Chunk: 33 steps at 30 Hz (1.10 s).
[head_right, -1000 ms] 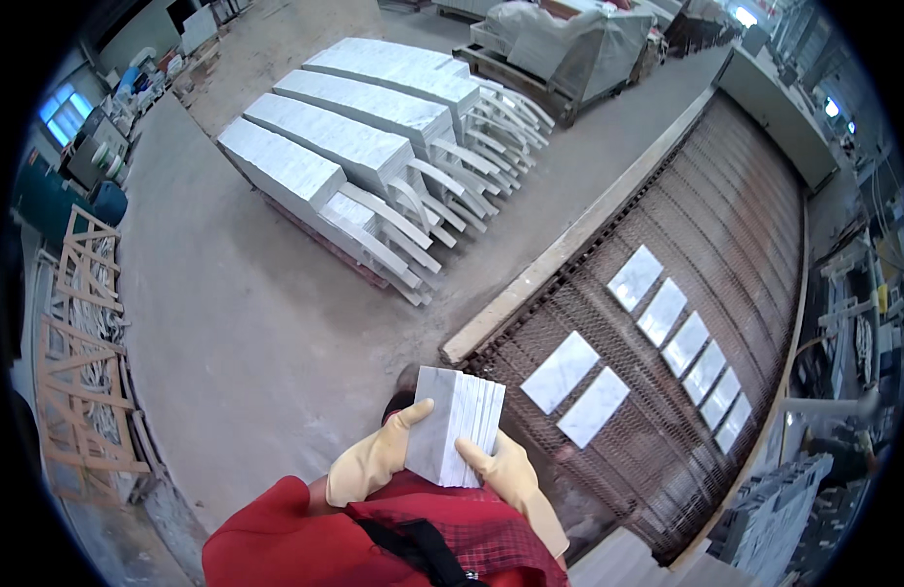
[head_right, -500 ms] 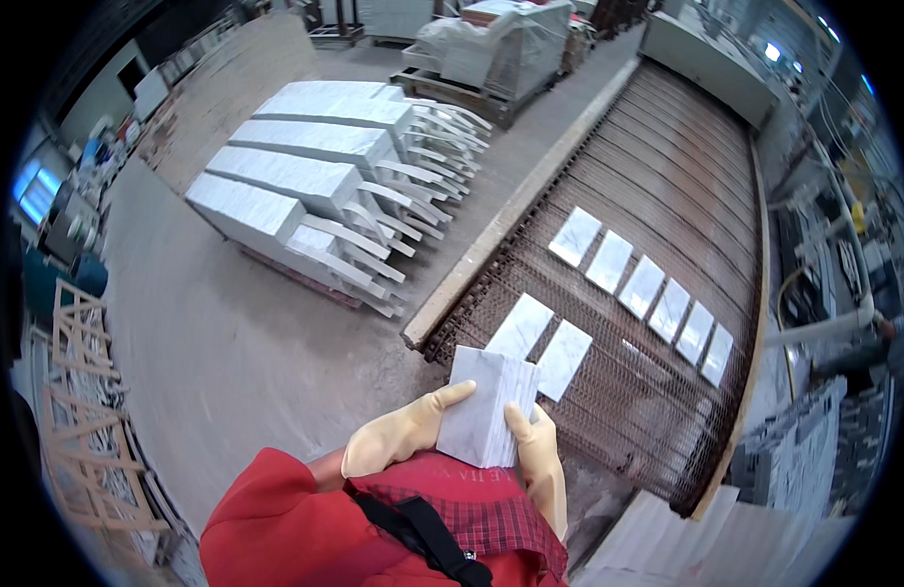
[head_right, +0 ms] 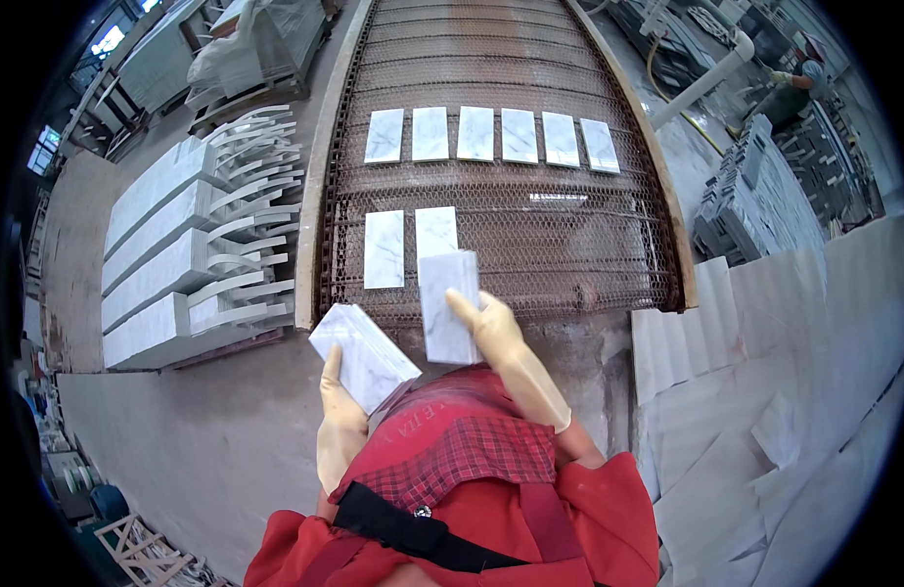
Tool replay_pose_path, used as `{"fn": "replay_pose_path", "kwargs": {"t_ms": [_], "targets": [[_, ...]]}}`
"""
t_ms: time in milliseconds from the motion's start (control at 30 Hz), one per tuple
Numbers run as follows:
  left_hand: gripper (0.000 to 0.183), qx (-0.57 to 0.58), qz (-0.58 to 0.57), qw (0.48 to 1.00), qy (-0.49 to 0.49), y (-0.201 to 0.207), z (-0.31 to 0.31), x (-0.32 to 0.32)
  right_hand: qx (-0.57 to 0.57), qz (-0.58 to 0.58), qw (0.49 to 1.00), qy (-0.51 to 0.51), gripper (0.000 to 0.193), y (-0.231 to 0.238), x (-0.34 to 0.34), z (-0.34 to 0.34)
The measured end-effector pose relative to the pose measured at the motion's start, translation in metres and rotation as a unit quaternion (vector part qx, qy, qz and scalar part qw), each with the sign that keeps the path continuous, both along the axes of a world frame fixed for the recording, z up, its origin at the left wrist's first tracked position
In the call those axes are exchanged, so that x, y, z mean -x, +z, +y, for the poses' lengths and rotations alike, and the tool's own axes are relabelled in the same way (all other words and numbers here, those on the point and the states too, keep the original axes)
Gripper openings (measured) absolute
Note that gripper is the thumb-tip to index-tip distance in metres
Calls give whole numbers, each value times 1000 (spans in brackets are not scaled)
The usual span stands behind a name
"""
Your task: The person puts on yellow gloves and then repeatedly picks up small rectangular tiles from a stack and places them one by one onto a moving conveyor belt. The tiles are arranged in rows on the belt as it moves forward.
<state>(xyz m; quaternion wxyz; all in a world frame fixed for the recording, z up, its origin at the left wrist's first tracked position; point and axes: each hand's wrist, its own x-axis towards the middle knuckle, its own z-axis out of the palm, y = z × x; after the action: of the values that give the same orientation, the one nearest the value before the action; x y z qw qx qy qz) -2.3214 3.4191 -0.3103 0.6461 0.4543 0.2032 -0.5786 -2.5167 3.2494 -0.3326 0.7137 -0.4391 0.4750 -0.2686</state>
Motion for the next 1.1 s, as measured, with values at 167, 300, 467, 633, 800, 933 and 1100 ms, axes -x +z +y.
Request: {"fn": "replay_pose_path", "kwargs": {"t_ms": [167, 300, 467, 633, 800, 933, 1100], "targets": [[70, 14, -39, 997, 59, 2, 27, 0, 126, 209, 970, -7, 66, -3, 18, -69], [69, 65, -43, 994, 71, 6, 41, 4, 133, 223, 966, -5, 70, -31, 13, -131], [68, 128, -24, 988, 84, 4, 56, 11, 138, 266, 952, 55, 71, -42, 0, -169], [67, 154, -16, 984, 92, 2, 61, 16, 131, 303, 943, 50, 73, -54, -2, -178], [72, 157, 0, 983, 92, 2, 59, 13, 108, 233, 966, 17, 72, -63, 4, -176], [76, 171, 5, 980, 104, -1, 55, 14, 72, 117, 990, -22, 65, -100, 8, -186], [76, 185, -19, 979, 88, -10, 53, 12, 73, 74, 994, -44, 56, -124, 20, -192]]}}
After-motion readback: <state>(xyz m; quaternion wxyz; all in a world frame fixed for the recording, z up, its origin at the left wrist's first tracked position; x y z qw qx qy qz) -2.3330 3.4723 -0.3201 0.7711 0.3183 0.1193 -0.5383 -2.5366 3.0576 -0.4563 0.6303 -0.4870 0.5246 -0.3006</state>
